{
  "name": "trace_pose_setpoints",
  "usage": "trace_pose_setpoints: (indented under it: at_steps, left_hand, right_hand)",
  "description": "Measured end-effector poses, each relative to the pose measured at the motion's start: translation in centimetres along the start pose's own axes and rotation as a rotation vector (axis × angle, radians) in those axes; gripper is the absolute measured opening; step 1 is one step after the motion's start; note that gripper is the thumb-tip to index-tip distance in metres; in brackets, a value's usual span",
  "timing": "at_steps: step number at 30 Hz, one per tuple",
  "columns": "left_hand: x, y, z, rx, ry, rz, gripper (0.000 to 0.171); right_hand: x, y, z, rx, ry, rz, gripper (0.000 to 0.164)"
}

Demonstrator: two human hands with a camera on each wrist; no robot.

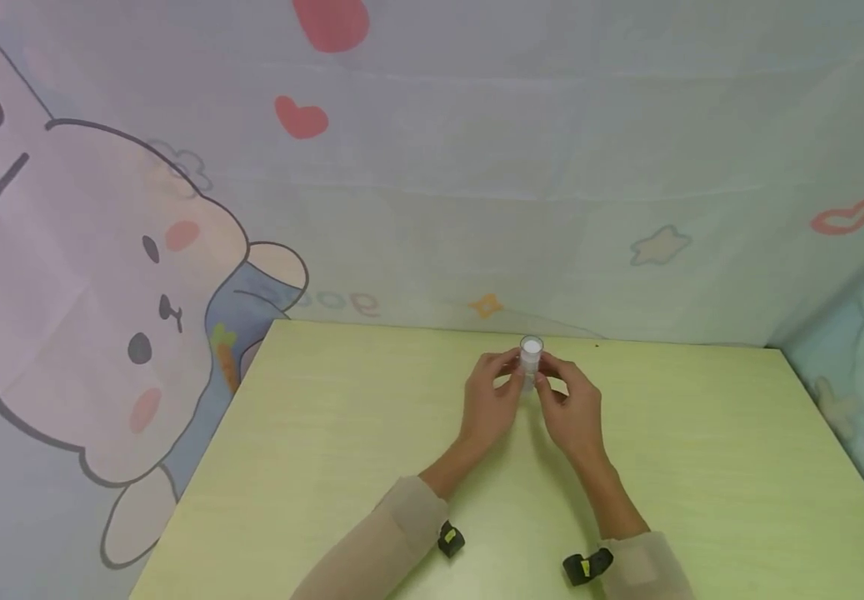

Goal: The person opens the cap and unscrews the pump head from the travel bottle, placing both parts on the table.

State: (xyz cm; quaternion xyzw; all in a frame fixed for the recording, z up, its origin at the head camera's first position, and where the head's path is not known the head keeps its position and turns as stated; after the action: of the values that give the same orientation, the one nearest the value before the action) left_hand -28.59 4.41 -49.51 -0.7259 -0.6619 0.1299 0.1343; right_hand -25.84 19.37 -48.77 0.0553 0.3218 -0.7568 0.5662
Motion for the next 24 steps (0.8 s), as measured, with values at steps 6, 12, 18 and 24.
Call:
trace_pose_setpoints:
  at_steps: [6, 12, 18, 24]
  left_hand:
    - [-0.9, 0.6, 0.4, -0.014, -0.007, -0.008, 0.032]
    - [-1.8, 1.3, 1.0, -0.029, -0.036, -0.008, 0.032]
    - [-2.6, 1.9, 1.4, -0.051, -0.038, 0.002, 0.032]
    - [-3.2, 2.5, 1.8, -0.057, -0.037, 0.001, 0.032]
  right_hand:
    - [0.7, 0.6, 0.0, 0.024, 0.004, 0.012, 0.034]
    - [1.5, 1.1, -0.3, 0.045, 0.014, 0.033, 0.032]
    - [2.3, 1.4, -0.3, 0.046, 0.002, 0.068, 0.031]
    - [3.1, 2.0, -0.5, 0.069, -0.003, 0.097, 0.031]
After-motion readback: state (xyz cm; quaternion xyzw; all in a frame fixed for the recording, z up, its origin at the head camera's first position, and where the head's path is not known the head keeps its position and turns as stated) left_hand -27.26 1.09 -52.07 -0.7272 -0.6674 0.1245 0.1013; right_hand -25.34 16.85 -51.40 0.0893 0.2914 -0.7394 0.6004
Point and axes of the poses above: each hand's wrist, its own y-axis away from the middle knuckle, its own x-axis out of the palm, z = x × y, the point moved 7 cm from there along -y, towards the middle knuckle, and after that the axes turned 10 degrees about y, right-handed, at the moved point
